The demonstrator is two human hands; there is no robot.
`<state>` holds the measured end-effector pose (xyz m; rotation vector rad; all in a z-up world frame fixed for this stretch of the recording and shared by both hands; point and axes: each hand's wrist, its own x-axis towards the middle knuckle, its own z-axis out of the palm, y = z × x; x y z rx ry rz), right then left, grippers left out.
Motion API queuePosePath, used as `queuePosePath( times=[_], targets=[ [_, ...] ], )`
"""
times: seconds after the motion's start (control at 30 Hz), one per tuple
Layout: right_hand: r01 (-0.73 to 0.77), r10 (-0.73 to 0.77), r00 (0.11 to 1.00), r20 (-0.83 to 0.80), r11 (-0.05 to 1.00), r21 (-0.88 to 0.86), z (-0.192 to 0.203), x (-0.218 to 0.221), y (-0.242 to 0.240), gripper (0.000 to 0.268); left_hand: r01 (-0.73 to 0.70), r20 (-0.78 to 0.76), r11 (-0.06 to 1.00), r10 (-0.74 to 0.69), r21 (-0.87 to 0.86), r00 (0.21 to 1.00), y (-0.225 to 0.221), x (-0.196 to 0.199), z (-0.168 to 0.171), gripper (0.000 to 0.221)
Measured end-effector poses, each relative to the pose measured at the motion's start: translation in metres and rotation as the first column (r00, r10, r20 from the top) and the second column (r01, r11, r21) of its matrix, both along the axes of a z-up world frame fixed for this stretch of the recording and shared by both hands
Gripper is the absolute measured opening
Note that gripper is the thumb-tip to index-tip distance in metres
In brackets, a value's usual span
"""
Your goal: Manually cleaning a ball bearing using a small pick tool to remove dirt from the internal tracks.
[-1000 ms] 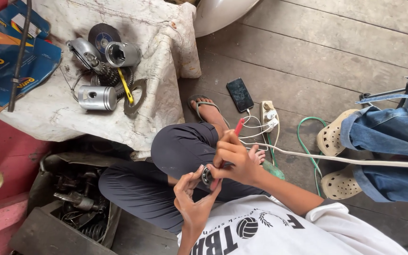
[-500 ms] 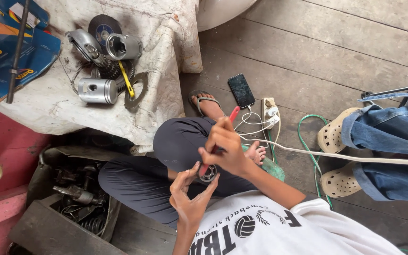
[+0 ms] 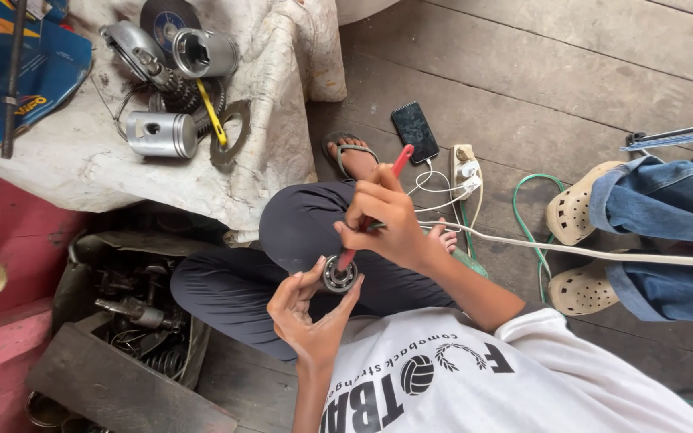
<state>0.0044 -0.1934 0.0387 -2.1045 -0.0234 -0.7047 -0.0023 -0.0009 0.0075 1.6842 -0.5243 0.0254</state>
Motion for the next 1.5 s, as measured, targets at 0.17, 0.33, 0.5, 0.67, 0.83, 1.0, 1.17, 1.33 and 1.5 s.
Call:
queuePosePath(
  times=[0.17, 0.33, 0.5, 0.67, 0.83, 1.0, 1.17, 1.33, 1.5],
  targets=[
    [-0.232, 0.230, 0.970, -0.085, 0.973, -0.017, 0.009, -0.015, 0.008, 0.028, -0.014, -0.036, 1.000, 0.015, 0.028, 0.999, 0.006, -0.002, -0.011, 0.082],
    [-0.160, 0.160, 0.985, -0.058, 0.987, 0.011, 0.007, -0.006, 0.005, 0.025, 0.032, -0.080, 0.998, -0.027, 0.060, 0.996, 0.002, -0.013, -0.012, 0.079],
    [-0.111, 0.112, 0.989, -0.099, 0.994, 0.012, 0.020, -0.016, 0.004, 0.026, 0.040, -0.051, 0.999, -0.041, -0.012, 0.998, 0.000, -0.009, -0.007, 0.086],
    [-0.163, 0.164, 0.984, -0.072, 0.986, 0.021, 0.011, -0.020, 0.023, 0.026, 0.020, -0.052, 1.000, -0.019, 0.016, 0.998, 0.004, -0.011, -0.013, 0.082],
    [0.021, -0.020, 1.000, -0.018, 0.999, 0.026, 0.006, -0.006, 0.013, 0.026, 0.016, -0.010, 0.999, -0.015, 0.032, 1.000, 0.005, -0.006, 0.001, 0.081],
    [-0.091, 0.096, 0.991, -0.093, 0.994, 0.064, 0.008, -0.023, 0.018, 0.027, -0.048, 0.000, 0.999, 0.048, 0.008, 0.999, 0.008, -0.004, -0.010, 0.078],
    [-0.038, 0.038, 0.999, -0.013, 0.999, 0.020, 0.019, -0.014, 0.017, 0.028, -0.019, 0.012, 1.000, 0.020, -0.025, 1.000, -0.003, -0.006, -0.004, 0.078],
    [0.129, -0.129, 0.992, 0.007, 0.992, 0.008, 0.032, -0.017, 0.002, 0.028, -0.006, 0.081, 0.999, 0.010, -0.047, 0.997, -0.015, -0.002, -0.004, 0.081],
    [0.068, -0.070, 0.996, -0.057, 0.997, -0.037, 0.042, -0.030, 0.015, 0.027, 0.056, 0.050, 0.997, -0.053, -0.052, 0.997, -0.022, 0.002, -0.008, 0.078]
  ],
)
